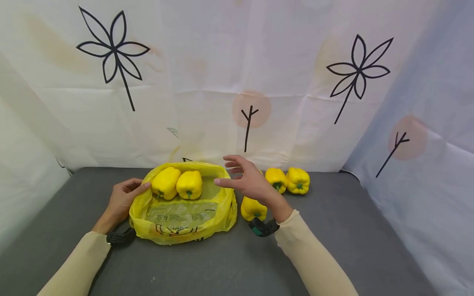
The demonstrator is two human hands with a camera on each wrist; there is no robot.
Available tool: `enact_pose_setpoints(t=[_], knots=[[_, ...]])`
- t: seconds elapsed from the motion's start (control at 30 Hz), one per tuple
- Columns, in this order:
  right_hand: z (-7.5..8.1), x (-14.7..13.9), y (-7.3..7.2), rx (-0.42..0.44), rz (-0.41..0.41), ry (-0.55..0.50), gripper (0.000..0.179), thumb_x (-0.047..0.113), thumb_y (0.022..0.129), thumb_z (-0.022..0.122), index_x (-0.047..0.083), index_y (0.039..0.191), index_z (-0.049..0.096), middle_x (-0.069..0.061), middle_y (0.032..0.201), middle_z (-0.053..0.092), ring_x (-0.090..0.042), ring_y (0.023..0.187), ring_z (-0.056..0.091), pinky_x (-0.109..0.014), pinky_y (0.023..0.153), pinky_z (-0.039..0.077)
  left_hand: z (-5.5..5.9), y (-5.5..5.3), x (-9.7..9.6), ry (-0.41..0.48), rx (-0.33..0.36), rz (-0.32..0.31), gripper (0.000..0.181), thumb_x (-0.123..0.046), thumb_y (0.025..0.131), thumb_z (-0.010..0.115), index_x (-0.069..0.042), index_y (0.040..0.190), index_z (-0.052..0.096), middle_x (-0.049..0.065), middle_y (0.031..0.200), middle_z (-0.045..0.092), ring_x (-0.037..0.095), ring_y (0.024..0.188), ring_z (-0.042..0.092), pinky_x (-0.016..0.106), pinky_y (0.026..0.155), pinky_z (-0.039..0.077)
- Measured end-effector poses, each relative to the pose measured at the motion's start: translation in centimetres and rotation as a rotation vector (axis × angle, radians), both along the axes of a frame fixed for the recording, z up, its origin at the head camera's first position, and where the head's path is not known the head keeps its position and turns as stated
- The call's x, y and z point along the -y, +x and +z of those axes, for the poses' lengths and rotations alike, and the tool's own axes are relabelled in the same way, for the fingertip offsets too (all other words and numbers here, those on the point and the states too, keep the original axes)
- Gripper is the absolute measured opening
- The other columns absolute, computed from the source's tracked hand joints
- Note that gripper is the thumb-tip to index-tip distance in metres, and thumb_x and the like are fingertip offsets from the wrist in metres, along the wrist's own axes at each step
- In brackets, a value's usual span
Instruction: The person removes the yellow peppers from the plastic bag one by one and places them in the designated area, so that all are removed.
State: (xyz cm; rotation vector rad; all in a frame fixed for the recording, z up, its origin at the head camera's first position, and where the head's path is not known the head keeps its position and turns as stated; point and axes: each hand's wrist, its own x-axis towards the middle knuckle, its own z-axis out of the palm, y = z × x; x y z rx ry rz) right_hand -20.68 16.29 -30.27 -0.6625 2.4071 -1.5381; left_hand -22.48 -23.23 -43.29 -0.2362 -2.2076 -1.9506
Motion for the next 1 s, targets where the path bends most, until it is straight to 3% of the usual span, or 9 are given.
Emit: enact_pose_setpoints(t=[0.37,1.0], knots=[[-0.6,3.0,-2.2,0.093,0.001,0.04,0.069,0.031,0.093,0.076,0.019,0.153,0.043,-0.014,0.15,0.046,-0.035,0.138,0.046,-0.052,0.108,0.044,0.1,0.0,0.1,0.011,-0.002,-0.009,0.022,-0.017,0.098,0.07,0.003,0.107,0.072,-0.001,0.095,0.07,0.011,0.082,0.066,0.023,0.071,0.059],[-2.9,7.5,-5.5,0.219,0.051,0.024,0.066,0.032,0.093,0.077,0.017,0.15,0.049,-0.016,0.149,0.046,-0.032,0.138,0.044,-0.053,0.11,0.04,0.0,0.0,0.2,-0.003,0.003,-0.003,0.029,-0.017,0.099,0.07,0.009,0.11,0.069,-0.004,0.093,0.07,0.011,0.081,0.066,0.023,0.07,0.059]])
